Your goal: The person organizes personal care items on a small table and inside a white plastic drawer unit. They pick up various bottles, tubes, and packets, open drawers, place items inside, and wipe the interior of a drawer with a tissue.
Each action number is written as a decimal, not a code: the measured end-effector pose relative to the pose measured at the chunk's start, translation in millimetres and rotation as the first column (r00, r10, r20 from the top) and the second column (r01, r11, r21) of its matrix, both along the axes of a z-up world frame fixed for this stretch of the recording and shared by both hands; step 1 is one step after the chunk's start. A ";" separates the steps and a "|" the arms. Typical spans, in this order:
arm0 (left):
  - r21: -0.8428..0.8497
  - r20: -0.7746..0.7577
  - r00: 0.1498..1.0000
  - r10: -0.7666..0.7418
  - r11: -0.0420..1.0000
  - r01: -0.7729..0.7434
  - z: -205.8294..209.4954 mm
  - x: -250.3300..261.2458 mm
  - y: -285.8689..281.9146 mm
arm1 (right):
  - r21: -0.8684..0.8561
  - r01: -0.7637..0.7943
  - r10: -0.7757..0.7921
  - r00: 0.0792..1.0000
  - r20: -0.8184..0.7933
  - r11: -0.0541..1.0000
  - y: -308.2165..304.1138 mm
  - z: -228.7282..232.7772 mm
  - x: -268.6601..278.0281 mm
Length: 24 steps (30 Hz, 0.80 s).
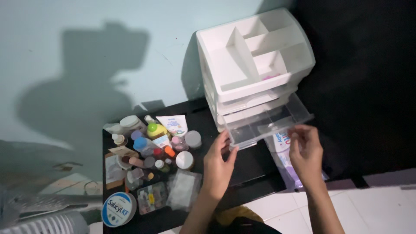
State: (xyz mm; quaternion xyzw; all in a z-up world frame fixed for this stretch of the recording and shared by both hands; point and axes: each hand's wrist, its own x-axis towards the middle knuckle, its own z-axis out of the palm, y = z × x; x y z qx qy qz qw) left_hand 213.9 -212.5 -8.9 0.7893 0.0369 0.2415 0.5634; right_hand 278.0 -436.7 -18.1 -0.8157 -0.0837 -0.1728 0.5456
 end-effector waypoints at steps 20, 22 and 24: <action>0.209 0.121 0.923 0.366 0.899 -0.384 -14.6 77.9 8.8 | -0.385 -0.126 0.118 0.992 -0.044 0.914 -1.7 5.6 72.7; 0.130 0.049 0.937 0.346 0.928 -0.350 -33.2 79.8 4.1 | -0.537 -0.206 -0.011 0.928 -0.372 0.818 -5.8 4.4 66.3; -0.359 0.042 0.969 0.245 0.908 -0.215 -54.8 86.8 -14.1 | -0.659 -0.299 -0.131 0.844 -0.520 0.690 -4.0 2.2 61.6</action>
